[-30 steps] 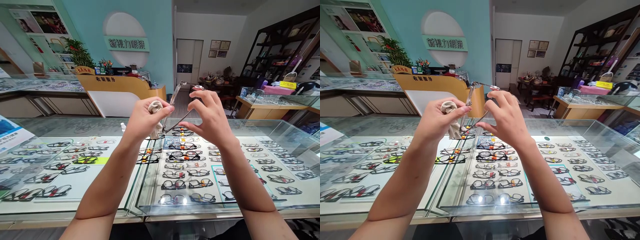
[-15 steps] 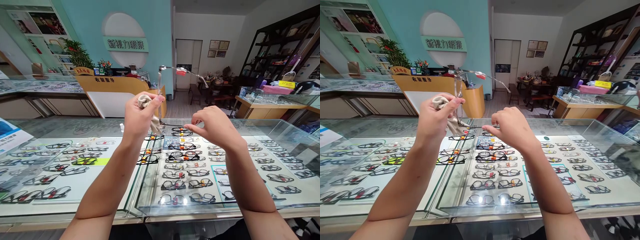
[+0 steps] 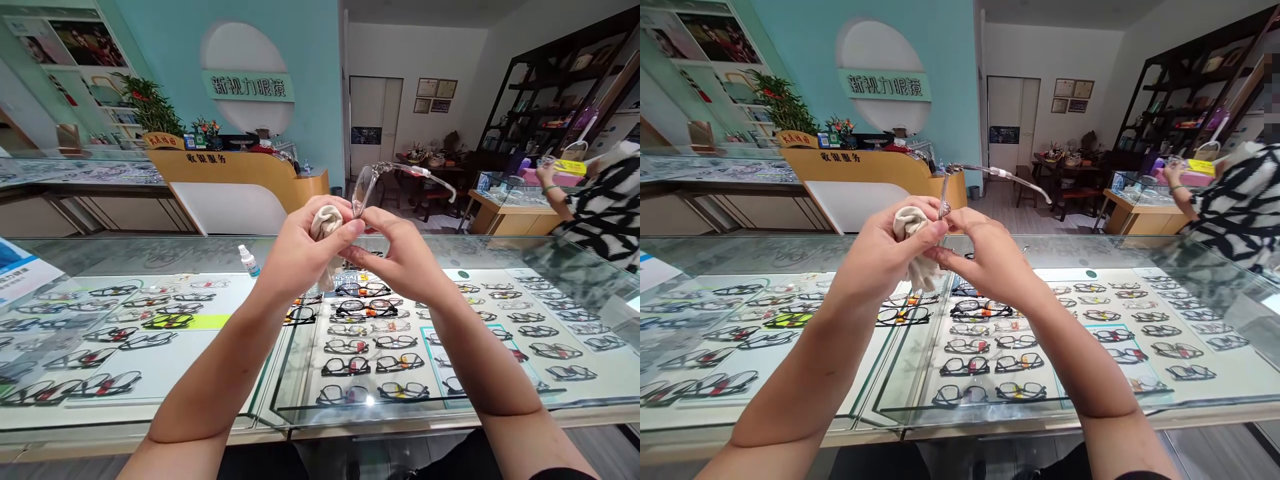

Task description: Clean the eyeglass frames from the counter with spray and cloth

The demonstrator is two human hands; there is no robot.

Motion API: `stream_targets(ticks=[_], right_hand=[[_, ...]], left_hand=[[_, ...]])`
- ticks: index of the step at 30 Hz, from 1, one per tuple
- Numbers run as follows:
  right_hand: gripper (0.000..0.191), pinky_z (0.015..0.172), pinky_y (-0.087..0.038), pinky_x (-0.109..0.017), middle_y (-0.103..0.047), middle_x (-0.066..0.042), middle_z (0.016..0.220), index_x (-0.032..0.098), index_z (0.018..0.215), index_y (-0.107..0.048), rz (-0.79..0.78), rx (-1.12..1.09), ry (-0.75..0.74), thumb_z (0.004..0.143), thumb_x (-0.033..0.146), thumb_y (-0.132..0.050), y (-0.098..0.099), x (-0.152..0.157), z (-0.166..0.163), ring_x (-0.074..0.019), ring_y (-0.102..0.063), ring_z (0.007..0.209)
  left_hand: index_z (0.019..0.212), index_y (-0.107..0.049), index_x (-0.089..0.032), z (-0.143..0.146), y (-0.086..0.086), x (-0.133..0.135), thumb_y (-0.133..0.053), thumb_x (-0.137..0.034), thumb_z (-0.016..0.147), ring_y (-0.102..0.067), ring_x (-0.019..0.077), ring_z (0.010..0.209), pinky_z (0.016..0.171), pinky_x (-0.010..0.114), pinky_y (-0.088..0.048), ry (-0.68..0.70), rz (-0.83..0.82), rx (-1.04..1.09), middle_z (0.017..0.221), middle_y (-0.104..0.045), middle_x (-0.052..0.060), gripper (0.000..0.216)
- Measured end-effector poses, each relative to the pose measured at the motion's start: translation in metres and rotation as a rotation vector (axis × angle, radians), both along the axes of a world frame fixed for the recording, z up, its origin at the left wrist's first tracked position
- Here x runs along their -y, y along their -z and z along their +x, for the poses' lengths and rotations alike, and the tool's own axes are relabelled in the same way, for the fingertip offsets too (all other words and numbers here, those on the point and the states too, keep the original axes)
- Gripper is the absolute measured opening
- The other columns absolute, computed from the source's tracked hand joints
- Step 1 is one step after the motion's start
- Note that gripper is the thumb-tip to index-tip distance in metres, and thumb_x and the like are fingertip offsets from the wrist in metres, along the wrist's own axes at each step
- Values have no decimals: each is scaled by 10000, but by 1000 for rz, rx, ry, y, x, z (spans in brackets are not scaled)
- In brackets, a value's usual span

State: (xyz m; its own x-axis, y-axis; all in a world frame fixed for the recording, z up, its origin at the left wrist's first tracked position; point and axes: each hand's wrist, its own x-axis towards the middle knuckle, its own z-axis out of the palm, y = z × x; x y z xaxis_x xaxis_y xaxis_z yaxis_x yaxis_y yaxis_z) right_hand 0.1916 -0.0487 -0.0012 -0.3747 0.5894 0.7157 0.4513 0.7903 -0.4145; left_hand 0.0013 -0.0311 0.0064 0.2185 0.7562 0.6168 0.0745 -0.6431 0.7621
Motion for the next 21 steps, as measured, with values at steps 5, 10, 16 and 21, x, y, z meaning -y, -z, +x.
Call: stream_targets(ticks=[5,10,16,21], right_hand=[[453,1129,-584,-523,-808,-136,1350,208,1371,-747,92,11,86,1089,546,-640,2,0,10,-314,-745,1259],[518,1087,-603,-535,-805,-167,1342,168,1409,-730,104,90,117,1093,564,-625,6,0,12,-341,-750,1251],[465,1103,-585,-558,-789,-180,1368,164,1406,-707,139,196,179,1116,509,-593,8,3,6,-356,-738,1254],[384,1134,-556,-563,-764,-168,1418,179,1388,-710,102,193,185,1120,419,-578,5,3,10,-340,-721,1266]], left_hand=[[1267,-680,-255,-12,-8,16,-826,-534,926,-606,158,734,623,287,-513,112,-130,-182,970,-682,27,465],[1350,-654,-241,-19,-12,26,-797,-544,940,-586,164,723,615,302,-503,150,-156,-251,945,-654,23,530],[1367,-652,-260,-33,0,35,-797,-450,913,-622,172,783,660,308,-536,122,-229,-189,1059,-673,49,513],[1215,-588,-274,-77,32,30,-791,-281,770,-605,170,807,657,287,-518,-96,-297,-12,1116,-656,43,489]])
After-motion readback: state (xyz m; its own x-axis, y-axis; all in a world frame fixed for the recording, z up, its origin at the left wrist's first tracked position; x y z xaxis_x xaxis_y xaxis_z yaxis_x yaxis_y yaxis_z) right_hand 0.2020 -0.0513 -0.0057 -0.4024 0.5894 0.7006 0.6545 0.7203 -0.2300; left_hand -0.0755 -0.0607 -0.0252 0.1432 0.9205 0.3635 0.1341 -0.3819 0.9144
